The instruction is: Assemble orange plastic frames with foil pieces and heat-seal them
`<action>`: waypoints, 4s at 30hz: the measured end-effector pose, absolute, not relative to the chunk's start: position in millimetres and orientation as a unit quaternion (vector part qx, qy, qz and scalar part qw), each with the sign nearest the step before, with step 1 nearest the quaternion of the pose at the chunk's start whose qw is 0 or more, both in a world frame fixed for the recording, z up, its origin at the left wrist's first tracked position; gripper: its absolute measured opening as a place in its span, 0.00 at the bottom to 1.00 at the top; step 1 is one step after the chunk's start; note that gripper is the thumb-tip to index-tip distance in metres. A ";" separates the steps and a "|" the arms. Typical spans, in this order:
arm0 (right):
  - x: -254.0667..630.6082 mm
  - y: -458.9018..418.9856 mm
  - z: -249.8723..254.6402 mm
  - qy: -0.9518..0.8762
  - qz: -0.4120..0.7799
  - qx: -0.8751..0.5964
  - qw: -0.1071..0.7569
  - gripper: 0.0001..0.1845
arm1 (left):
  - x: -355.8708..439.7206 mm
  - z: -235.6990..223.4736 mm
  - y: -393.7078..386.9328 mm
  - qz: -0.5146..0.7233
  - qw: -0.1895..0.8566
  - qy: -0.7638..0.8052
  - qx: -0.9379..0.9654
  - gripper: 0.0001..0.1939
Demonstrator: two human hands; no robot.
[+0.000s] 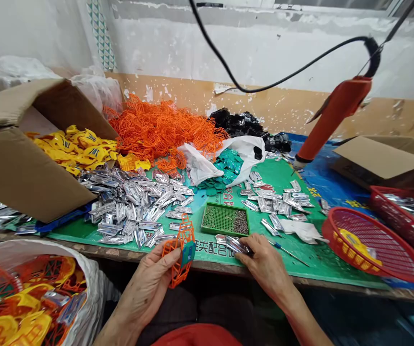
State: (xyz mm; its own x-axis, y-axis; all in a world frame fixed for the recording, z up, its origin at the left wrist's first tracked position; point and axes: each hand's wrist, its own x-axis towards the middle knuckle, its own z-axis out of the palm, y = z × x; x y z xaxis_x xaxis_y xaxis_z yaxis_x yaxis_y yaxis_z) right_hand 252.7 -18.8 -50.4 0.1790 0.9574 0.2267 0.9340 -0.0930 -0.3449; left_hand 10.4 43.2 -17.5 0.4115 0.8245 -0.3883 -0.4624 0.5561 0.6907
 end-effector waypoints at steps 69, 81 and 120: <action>159.9 -1.3 -43.3 -0.197 0.576 -0.465 0.642 0.18 | 31.5 -23.1 39.3 0.393 0.828 0.308 0.255 0.12; 168.0 0.7 -38.8 -0.152 0.627 -0.433 0.629 0.16 | 30.2 -24.1 48.0 0.417 0.834 0.345 0.108 0.09; 174.4 -8.4 -29.2 -0.709 -0.177 -0.462 0.502 0.09 | 15.1 -8.7 38.4 0.284 0.722 0.321 0.544 0.13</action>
